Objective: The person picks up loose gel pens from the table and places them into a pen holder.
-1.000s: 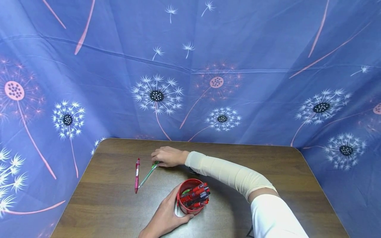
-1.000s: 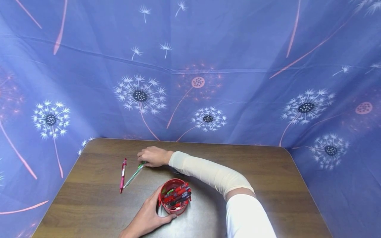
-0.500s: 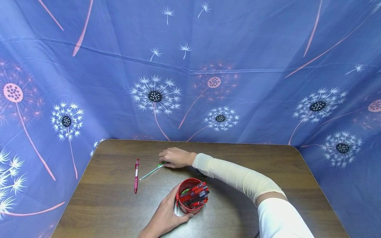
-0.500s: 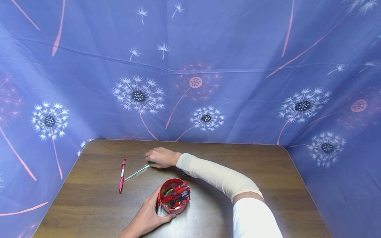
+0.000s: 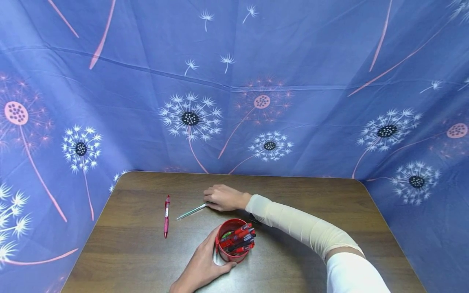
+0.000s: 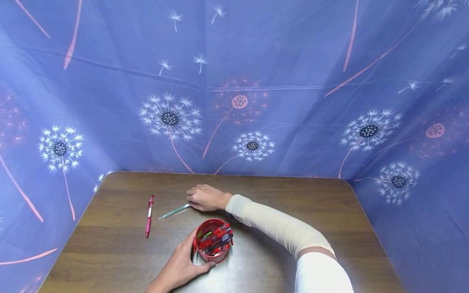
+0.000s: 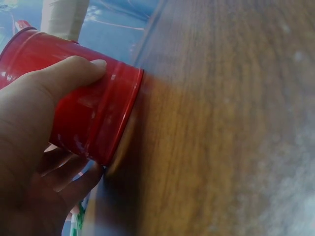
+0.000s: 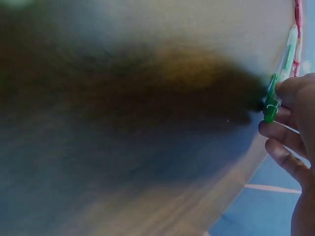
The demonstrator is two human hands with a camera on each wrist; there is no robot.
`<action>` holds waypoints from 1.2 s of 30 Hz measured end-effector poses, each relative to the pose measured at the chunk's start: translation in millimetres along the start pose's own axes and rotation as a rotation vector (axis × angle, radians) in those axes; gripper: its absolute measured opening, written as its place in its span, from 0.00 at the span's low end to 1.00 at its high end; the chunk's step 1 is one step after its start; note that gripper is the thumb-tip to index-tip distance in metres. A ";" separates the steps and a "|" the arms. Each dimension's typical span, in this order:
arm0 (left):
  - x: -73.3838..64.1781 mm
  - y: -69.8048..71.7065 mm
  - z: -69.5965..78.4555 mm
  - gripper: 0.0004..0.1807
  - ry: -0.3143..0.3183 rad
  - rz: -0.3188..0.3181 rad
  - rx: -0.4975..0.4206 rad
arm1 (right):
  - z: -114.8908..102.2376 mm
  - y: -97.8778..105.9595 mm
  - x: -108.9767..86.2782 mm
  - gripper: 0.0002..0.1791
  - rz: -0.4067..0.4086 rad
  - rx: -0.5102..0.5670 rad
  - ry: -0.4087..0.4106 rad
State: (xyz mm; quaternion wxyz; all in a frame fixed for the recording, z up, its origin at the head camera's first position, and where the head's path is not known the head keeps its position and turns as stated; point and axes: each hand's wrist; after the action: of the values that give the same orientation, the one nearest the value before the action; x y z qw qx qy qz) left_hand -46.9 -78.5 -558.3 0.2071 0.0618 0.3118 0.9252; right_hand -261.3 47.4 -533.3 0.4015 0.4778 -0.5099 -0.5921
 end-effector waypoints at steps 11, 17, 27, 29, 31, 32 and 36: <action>-0.6 0.4 0.0 0.59 0.034 -0.030 -0.038 | -4.4 -3.6 -36.9 0.11 0.077 0.114 -0.104; -0.4 0.8 0.9 0.58 0.020 -0.015 -0.024 | -8.1 -3.1 -65.0 0.10 0.142 0.198 -0.164; -1.5 0.2 0.8 0.57 -0.004 0.019 0.001 | -25.8 -5.5 -112.0 0.06 0.196 0.308 -0.299; -1.5 0.0 1.2 0.57 -0.004 0.020 -0.001 | -28.3 -6.7 -121.7 0.06 0.212 0.320 -0.329; -1.6 -0.1 1.6 0.58 -0.002 0.019 -0.006 | -30.1 -7.7 -131.5 0.06 0.230 0.340 -0.360; -1.6 -0.1 1.8 0.58 0.000 0.019 -0.006 | -30.9 -8.1 -136.5 0.06 0.243 0.351 -0.375; -1.3 0.0 1.9 0.58 0.008 0.018 -0.003 | -33.8 -10.1 -157.0 0.06 0.299 0.394 -0.423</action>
State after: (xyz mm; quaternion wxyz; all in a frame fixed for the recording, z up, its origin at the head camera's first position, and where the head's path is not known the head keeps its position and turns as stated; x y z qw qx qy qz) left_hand -45.3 -78.0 -556.8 0.1974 0.0607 0.3105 0.9279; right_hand -193.5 192.7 -519.4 0.2688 0.3324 -0.7513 -0.5028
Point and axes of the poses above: each hand's wrist, its own x-axis towards the middle knuckle, its own y-axis out of the back of the hand, z = x × y, and after that the axes turned 12 degrees about -z, right-handed
